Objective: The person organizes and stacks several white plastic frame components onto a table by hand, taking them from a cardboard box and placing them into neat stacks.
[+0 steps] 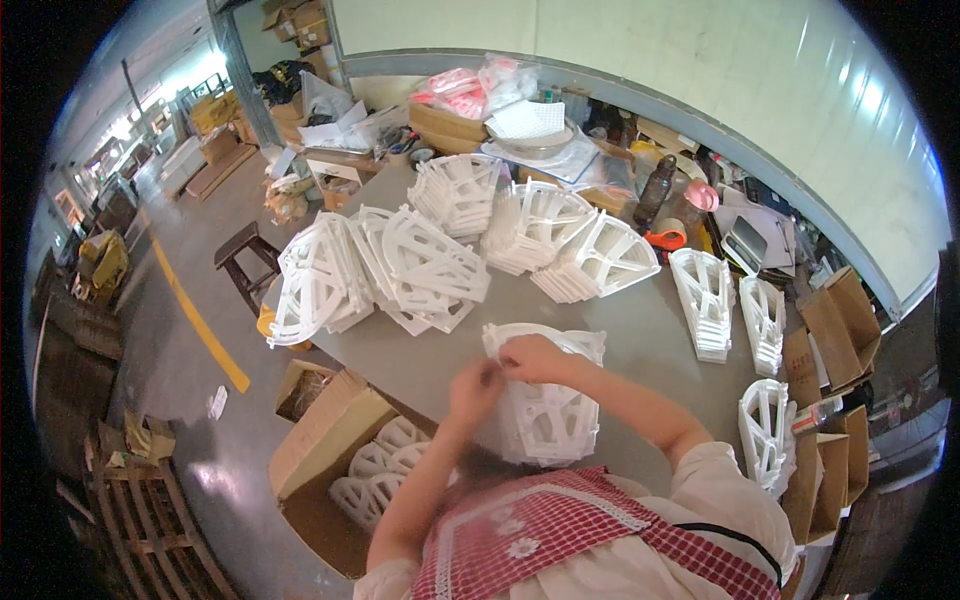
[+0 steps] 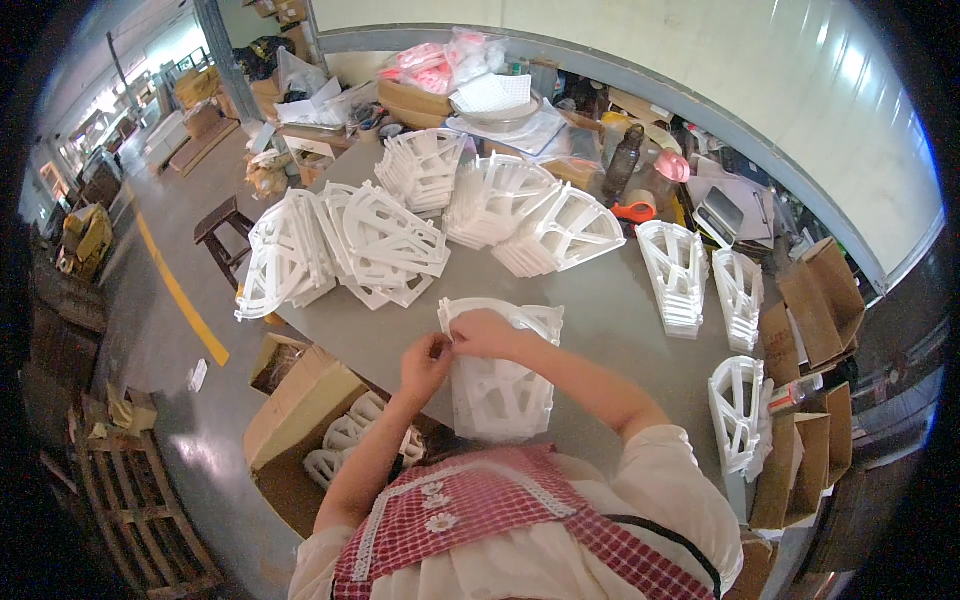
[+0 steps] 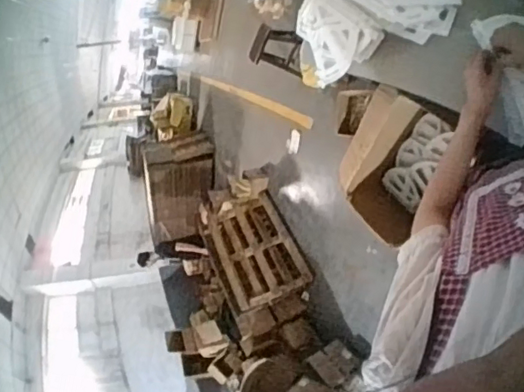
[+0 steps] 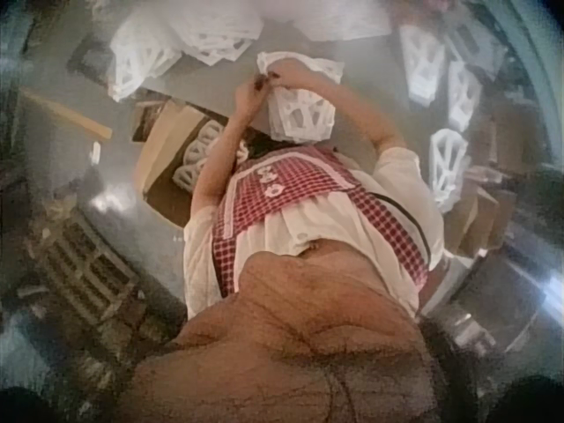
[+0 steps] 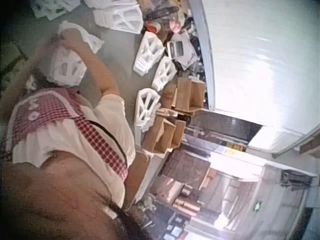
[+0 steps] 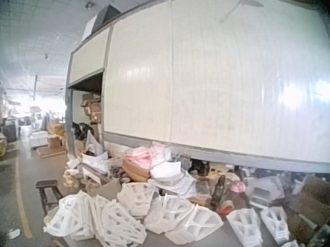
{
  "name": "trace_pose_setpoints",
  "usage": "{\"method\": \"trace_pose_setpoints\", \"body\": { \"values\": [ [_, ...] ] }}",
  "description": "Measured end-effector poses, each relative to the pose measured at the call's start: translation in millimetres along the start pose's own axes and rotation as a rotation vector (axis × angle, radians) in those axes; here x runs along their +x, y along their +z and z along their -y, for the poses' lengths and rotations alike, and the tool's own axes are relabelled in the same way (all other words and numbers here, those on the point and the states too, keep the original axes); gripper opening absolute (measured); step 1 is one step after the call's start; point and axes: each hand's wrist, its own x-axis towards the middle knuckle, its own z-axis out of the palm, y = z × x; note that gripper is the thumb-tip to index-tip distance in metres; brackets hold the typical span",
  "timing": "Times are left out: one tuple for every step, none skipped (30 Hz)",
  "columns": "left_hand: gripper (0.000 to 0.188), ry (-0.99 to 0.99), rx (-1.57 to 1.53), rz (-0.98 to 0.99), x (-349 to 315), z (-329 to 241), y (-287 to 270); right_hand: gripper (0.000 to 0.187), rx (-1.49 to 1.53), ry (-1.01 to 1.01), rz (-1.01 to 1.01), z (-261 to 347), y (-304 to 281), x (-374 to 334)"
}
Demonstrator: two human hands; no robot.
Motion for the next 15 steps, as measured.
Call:
{"method": "trace_pose_setpoints", "body": {
  "values": [
    [0.016,-0.048,-0.033,-0.007,-1,3,2,0.023,0.079,0.069,-0.027,0,3,-2],
    [0.015,-0.095,-0.066,-0.038,-3,6,6,0.023,0.158,0.138,-0.054,1,5,-4],
    [0.015,-0.141,-0.099,-0.069,-4,10,11,0.022,0.237,0.207,-0.082,1,8,-6],
    [0.015,-0.190,-0.131,-0.099,-5,11,13,0.022,0.302,0.236,-0.111,0,11,-9],
    [0.016,-0.206,-0.164,-0.087,-5,11,14,0.022,0.367,0.264,-0.140,0,14,-12],
    [0.017,-0.221,-0.198,-0.076,-5,12,14,0.022,0.432,0.292,-0.169,-1,16,-13],
    [0.018,-0.240,-0.229,-0.060,-6,9,11,0.023,0.443,0.294,-0.176,0,15,-15],
    [0.017,-0.143,-0.113,-0.060,-7,6,8,0.024,0.455,0.297,-0.183,3,14,-16],
    [0.016,-0.045,0.002,-0.059,-7,3,4,0.024,0.466,0.299,-0.190,4,13,-17],
    [0.016,0.057,0.118,-0.061,-4,-2,-1,0.023,0.423,0.268,-0.213,4,14,-17],
    [0.015,0.162,0.218,-0.056,-2,1,-3,0.021,0.380,0.238,-0.235,4,15,-15],
    [0.015,0.266,0.318,-0.051,1,6,-3,0.020,0.337,0.207,-0.256,4,16,-14],
    [0.014,0.371,0.418,-0.050,3,6,-4,0.019,0.324,0.204,-0.262,4,16,-13],
    [0.013,0.375,0.457,-0.044,4,6,-4,0.019,0.311,0.201,-0.268,4,18,-13],
    [0.012,0.379,0.496,-0.037,4,4,-4,0.018,0.298,0.198,-0.274,3,19,-13]
  ]
}}
